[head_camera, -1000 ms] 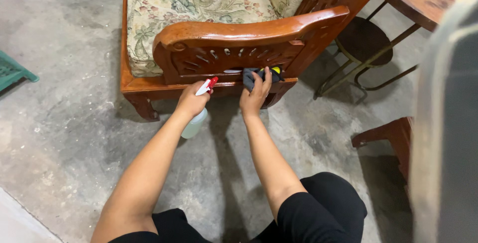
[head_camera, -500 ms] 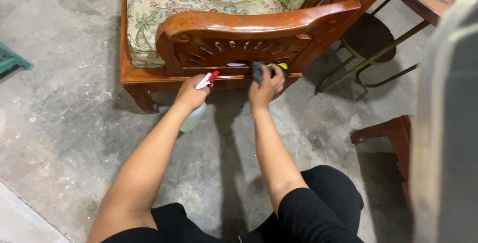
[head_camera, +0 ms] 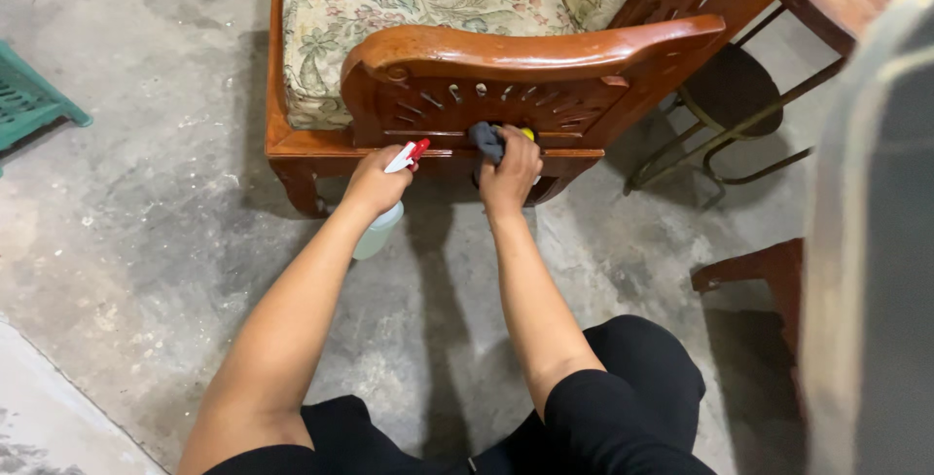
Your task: The person cleans a wooden armchair by spraying a liquid cleaner and wiping the frame with a cloth. They work on the front, sides, and back of the chair, focusing on the carved wood sections.
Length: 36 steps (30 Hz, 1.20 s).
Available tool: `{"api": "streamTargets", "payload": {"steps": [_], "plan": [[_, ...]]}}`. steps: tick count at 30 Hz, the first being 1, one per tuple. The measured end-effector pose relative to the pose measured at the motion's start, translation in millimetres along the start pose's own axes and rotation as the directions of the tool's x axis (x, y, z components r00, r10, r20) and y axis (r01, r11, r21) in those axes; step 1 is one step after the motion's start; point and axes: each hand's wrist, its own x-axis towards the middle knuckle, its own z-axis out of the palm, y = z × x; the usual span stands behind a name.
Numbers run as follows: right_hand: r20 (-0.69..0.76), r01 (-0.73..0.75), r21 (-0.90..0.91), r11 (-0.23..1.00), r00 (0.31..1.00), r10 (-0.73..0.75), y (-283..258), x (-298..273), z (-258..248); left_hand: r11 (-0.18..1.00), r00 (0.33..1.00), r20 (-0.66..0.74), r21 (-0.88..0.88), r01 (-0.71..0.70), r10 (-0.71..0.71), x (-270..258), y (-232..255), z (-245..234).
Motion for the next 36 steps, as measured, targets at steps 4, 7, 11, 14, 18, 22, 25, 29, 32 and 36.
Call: {"api": "streamTargets", "payload": {"steps": [4,7,11,14,18,22,25,29,32,36], "plan": [[-0.033,-0.099,0.009,0.995,0.995,0.099,-2,1,5,1.000,1.000,-0.007,-0.021,-0.021,0.021,2,0,-3],[0.036,-0.024,-0.134,0.991,0.999,0.029,-24,3,1,0.999,0.999,0.005,0.003,-0.036,0.036,4,-2,-3],[0.164,0.081,-0.337,0.938,0.986,-0.027,-59,14,-17,1.000,0.999,0.042,0.001,-0.006,0.006,7,-5,1],[0.330,0.053,-0.420,0.906,0.939,0.098,-69,29,-31,0.998,0.998,0.035,-0.025,-0.058,0.059,12,-5,3],[0.520,0.009,-0.555,0.832,0.784,0.339,-56,56,-29,0.998,0.997,0.052,-0.029,-0.046,0.048,17,-7,5],[0.549,0.079,-0.523,0.849,0.793,0.264,-43,56,-16,0.995,0.997,0.032,-0.083,-0.061,0.064,14,-10,2],[0.525,0.151,-0.441,0.885,0.843,0.119,-40,39,-16,0.999,0.999,0.030,-0.028,-0.042,0.043,11,-13,-2],[0.519,0.139,-0.444,0.885,0.845,0.128,-31,46,-31,0.999,0.999,0.014,0.019,-0.046,0.046,10,-10,-3],[0.534,0.092,-0.491,0.866,0.818,0.216,-25,52,-38,0.999,0.999,-0.001,0.014,-0.048,0.048,10,-7,-5],[0.584,0.120,-0.472,0.873,0.784,0.208,-27,43,-22,0.998,0.998,-0.011,-0.024,-0.057,0.056,9,-5,-8]]}}
